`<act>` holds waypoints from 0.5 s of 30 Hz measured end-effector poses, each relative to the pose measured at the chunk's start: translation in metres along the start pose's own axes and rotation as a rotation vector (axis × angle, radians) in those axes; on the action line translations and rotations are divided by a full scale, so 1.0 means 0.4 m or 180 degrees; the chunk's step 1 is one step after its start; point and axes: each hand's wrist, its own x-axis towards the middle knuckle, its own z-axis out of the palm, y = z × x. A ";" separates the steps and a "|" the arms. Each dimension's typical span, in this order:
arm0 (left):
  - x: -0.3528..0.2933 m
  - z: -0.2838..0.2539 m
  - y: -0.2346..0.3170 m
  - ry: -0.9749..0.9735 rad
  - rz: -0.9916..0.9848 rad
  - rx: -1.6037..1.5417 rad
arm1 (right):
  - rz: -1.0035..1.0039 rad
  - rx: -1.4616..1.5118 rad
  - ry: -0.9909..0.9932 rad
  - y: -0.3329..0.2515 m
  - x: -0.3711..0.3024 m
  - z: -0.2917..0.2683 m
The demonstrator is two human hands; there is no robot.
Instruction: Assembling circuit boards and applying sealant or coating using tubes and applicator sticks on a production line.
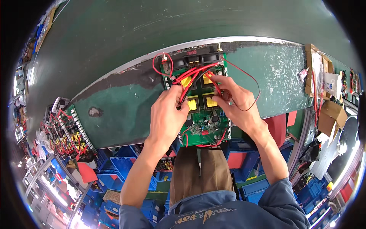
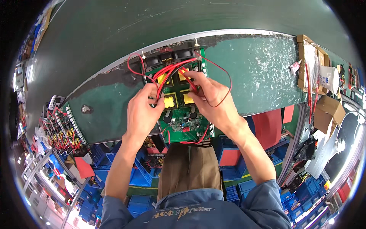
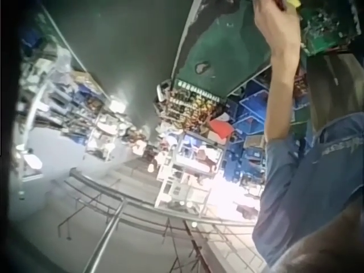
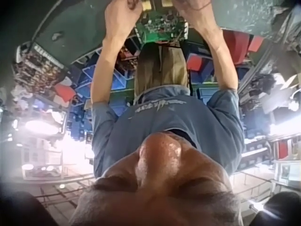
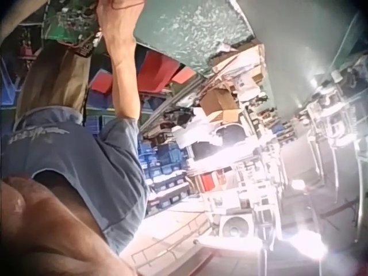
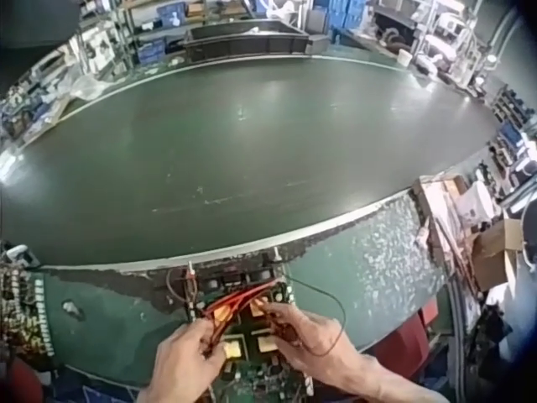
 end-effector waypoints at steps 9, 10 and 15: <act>0.039 -0.061 -0.013 -0.0993 0.0007 -0.0137 | 0.0027 0.0100 0.0177 0.005 -0.017 0.022; 0.046 -0.067 -0.014 -0.1184 0.0077 -0.0431 | 0.0036 0.0089 0.0170 0.004 -0.020 0.021; 0.041 -0.077 -0.030 -0.1197 0.0418 -0.0382 | 0.0399 0.0311 0.0514 0.011 -0.041 0.033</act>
